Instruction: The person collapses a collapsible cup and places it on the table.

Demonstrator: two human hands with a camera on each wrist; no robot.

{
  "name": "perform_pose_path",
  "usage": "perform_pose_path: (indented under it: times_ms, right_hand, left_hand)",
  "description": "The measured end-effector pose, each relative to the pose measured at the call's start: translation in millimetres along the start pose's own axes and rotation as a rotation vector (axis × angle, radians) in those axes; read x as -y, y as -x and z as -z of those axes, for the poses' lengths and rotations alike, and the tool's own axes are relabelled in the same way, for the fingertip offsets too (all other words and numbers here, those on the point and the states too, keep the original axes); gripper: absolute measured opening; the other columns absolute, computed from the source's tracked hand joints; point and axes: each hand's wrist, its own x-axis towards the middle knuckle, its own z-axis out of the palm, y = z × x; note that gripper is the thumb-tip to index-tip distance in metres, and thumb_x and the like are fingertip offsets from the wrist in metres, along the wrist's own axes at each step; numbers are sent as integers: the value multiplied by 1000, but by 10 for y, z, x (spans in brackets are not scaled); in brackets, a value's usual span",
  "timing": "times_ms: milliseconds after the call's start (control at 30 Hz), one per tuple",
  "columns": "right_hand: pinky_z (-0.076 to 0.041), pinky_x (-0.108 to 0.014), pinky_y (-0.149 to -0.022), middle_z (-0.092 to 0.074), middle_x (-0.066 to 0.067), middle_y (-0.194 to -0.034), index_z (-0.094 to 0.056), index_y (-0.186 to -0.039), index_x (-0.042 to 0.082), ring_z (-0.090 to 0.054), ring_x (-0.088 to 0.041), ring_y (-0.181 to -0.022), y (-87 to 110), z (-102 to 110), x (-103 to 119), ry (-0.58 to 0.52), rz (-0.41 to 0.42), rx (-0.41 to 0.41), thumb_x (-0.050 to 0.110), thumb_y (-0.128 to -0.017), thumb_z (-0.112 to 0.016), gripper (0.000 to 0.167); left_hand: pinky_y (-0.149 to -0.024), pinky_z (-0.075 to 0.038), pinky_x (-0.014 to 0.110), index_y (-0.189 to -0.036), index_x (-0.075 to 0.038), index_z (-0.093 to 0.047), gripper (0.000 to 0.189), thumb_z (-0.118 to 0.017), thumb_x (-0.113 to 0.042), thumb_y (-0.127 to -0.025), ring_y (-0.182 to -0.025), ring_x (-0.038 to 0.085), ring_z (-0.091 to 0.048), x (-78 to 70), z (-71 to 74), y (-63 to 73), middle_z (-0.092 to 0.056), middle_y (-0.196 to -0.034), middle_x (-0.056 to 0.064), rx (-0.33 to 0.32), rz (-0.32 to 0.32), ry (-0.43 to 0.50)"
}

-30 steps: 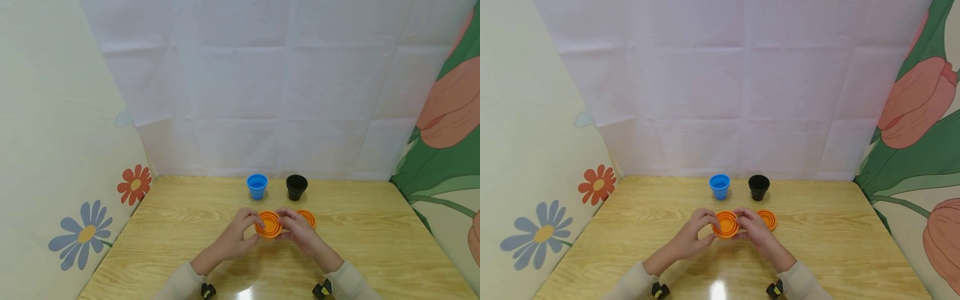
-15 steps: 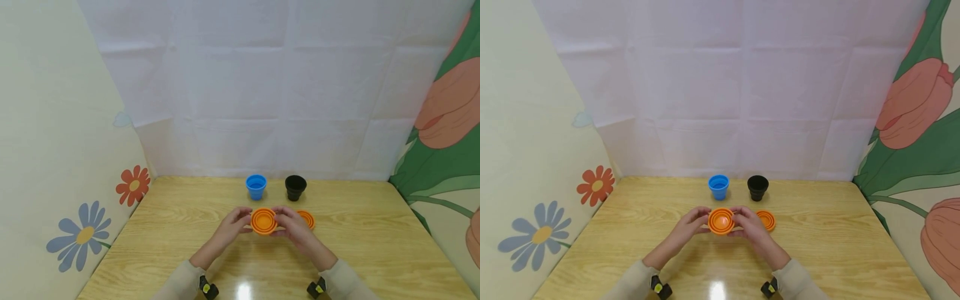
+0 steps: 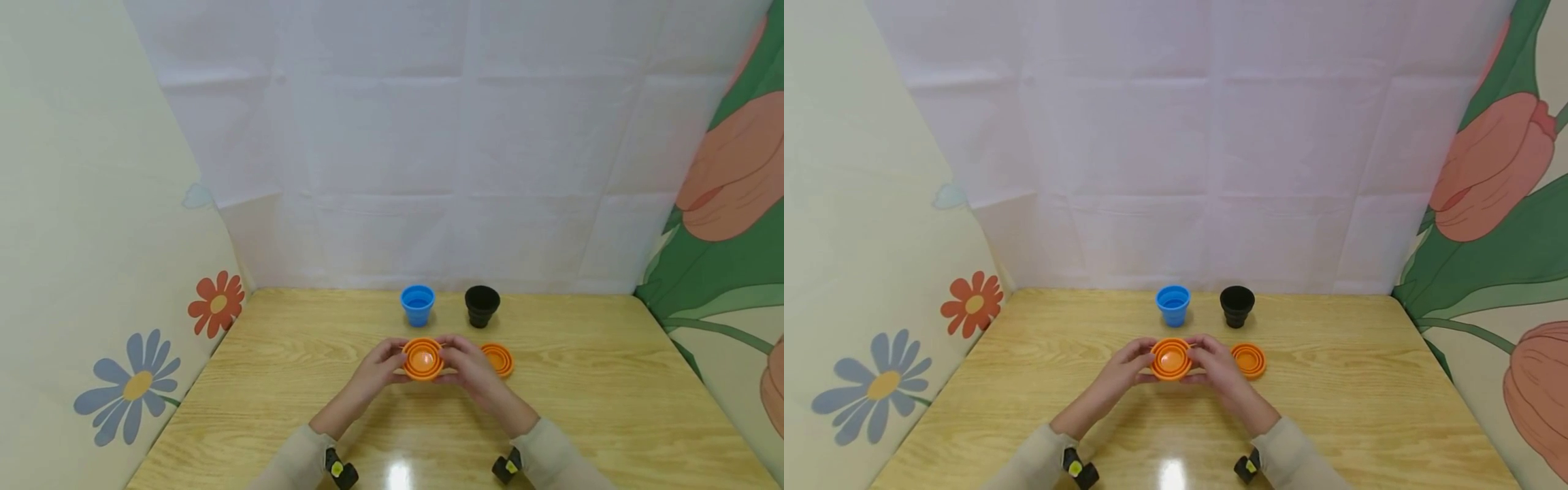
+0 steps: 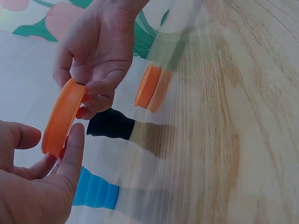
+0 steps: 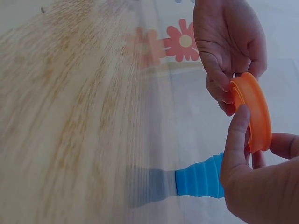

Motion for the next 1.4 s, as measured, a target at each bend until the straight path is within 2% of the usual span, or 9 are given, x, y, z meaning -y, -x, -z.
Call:
perform_pose_path:
  times_ms: [200, 400, 733, 1067, 1400]
  right_hand:
    - [-61, -40, -84, -62, -14, -121, -54, -134, -2, -63, -20, -96, -22, -23, -11, 23, 2, -6, 13, -104, -53, 34]
    - [-61, -40, -85, -64, -14, -124, -56, -136, 1, -64, -21, -98, -70, -28, -39, 48, -33, -24, 17, -105, -53, 36]
    - [-60, -41, -88, -64, -12, -127, -59, -136, 6, -64, -22, -100, -141, -18, -57, 66, -95, -21, 20, -105, -54, 35]
    - [-60, -42, -89, -63, -15, -129, -59, -135, 4, -65, -24, -102, -197, -28, -107, 70, -109, -14, 18, -105, -53, 34]
    - [-61, -43, -85, -63, -16, -131, -60, -135, 4, -66, -24, -101, -254, -65, -163, 74, -131, -42, 15, -105, -53, 33]
  left_hand:
    - [-89, -59, 43, -138, 7, -48, 38, -52, -8, -103, -104, 18, -62, 16, 35, -19, -58, -122, 21, -8, -4, -6]
    - [-90, -59, 45, -138, 7, -48, 39, -52, -7, -102, -105, 20, -63, 33, 79, -23, -58, -125, 22, -11, 5, 1]
    - [-91, -59, 43, -139, 4, -50, 40, -53, -8, -101, -102, 18, -64, 80, 152, -39, -59, -126, 20, -7, 51, 21]
    - [-93, -58, 46, -138, 6, -50, 38, -50, -6, -102, -100, 18, -64, 123, 208, -43, -58, -128, 22, -11, 67, 17]
    - [-87, -60, 40, -137, 8, -50, 38, -50, -4, -101, -97, 18, -64, 173, 250, -50, -59, -124, 22, -9, 62, -8]
